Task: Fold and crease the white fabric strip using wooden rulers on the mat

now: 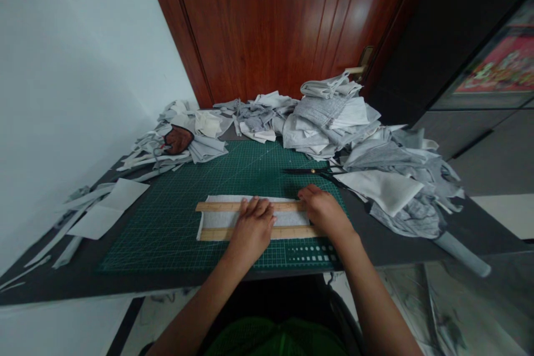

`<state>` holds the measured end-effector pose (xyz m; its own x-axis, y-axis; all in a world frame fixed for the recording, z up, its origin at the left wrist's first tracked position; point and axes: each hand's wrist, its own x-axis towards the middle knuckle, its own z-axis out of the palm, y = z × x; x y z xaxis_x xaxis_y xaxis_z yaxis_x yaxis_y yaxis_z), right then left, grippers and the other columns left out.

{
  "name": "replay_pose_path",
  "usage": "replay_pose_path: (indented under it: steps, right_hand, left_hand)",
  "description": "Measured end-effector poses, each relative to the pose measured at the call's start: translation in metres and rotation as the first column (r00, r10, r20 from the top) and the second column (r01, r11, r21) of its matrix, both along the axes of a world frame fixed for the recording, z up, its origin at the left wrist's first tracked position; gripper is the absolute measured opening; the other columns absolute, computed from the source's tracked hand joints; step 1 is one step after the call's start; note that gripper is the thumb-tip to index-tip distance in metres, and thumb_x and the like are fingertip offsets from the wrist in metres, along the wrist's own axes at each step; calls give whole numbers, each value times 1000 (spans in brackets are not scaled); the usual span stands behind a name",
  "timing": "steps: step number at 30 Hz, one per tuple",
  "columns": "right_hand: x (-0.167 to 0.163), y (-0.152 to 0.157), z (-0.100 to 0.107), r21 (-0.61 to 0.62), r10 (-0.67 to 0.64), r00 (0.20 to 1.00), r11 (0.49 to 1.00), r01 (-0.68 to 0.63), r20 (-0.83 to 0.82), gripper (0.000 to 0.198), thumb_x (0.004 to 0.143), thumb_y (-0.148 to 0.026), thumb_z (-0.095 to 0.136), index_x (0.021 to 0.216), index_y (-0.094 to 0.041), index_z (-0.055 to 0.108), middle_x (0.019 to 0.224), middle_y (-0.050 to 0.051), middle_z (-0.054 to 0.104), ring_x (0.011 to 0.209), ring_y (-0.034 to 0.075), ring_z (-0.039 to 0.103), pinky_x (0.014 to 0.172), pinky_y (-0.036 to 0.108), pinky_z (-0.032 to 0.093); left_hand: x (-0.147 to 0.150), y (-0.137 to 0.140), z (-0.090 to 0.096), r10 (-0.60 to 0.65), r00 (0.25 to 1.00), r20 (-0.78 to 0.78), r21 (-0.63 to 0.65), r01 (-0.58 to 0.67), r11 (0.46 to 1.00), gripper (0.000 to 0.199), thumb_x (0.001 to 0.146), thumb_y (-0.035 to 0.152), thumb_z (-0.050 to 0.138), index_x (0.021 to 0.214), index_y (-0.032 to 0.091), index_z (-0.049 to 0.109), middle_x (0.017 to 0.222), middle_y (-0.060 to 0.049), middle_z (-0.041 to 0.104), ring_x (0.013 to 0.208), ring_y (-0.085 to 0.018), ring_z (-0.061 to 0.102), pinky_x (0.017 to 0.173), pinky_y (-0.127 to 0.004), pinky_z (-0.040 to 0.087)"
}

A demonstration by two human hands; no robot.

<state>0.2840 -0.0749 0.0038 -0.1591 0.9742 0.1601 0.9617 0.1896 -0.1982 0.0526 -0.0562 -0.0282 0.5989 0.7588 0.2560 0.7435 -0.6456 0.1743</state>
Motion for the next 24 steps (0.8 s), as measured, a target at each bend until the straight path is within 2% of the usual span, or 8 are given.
replay_pose_path:
  steps: [7,11,14,17,19,24]
  right_hand:
    - [1,1,0,-27,26,1000,999,-26,6,31,93,1,46,106,-17,68,107,9,68,92,20,65,80,28,41]
    - [-3,1,-3,6,-20,1000,1000,20,2,29,93,-1,47,106,-16,68,103,10,68,88,21,65,79,29,42]
    - [3,2,-5,100,-66,992,992,77,-107,30,94,-1,45,108,-16,67,106,11,68,88,22,65,79,30,43]
    - [22,3,-9,201,-159,942,953,225,-297,25,98,-10,44,108,-17,66,107,12,68,94,24,65,83,30,45]
    - [39,4,-13,183,-214,905,938,296,-367,22,98,-14,45,104,-17,67,102,12,70,95,25,65,84,31,46]
    - [68,3,-24,83,-253,891,949,304,-377,23,91,-10,48,88,-19,69,86,8,74,85,23,69,80,30,48]
  left_hand:
    - [0,-1,2,5,1000,-4,-12,-5,1000,35,103,22,52,136,18,66,145,-10,63,142,-35,51,125,-62,30]
    - [0,0,3,6,1000,-12,-10,-6,1000,36,103,21,52,136,17,66,145,-10,64,142,-34,51,125,-62,30]
    - [0,0,2,0,1000,-25,-4,0,1000,36,104,22,50,137,16,65,145,-10,63,142,-35,50,125,-63,30]
    - [0,0,0,0,1000,-22,7,0,1000,36,104,23,50,137,17,66,146,-10,63,142,-34,50,124,-63,31]
    - [0,0,-1,4,1000,-17,14,-4,1000,36,104,22,51,136,17,66,145,-11,63,142,-35,50,124,-63,31]
    - [0,0,-2,8,1000,-3,27,-7,1000,36,104,22,52,136,17,66,145,-10,64,143,-35,50,124,-62,30]
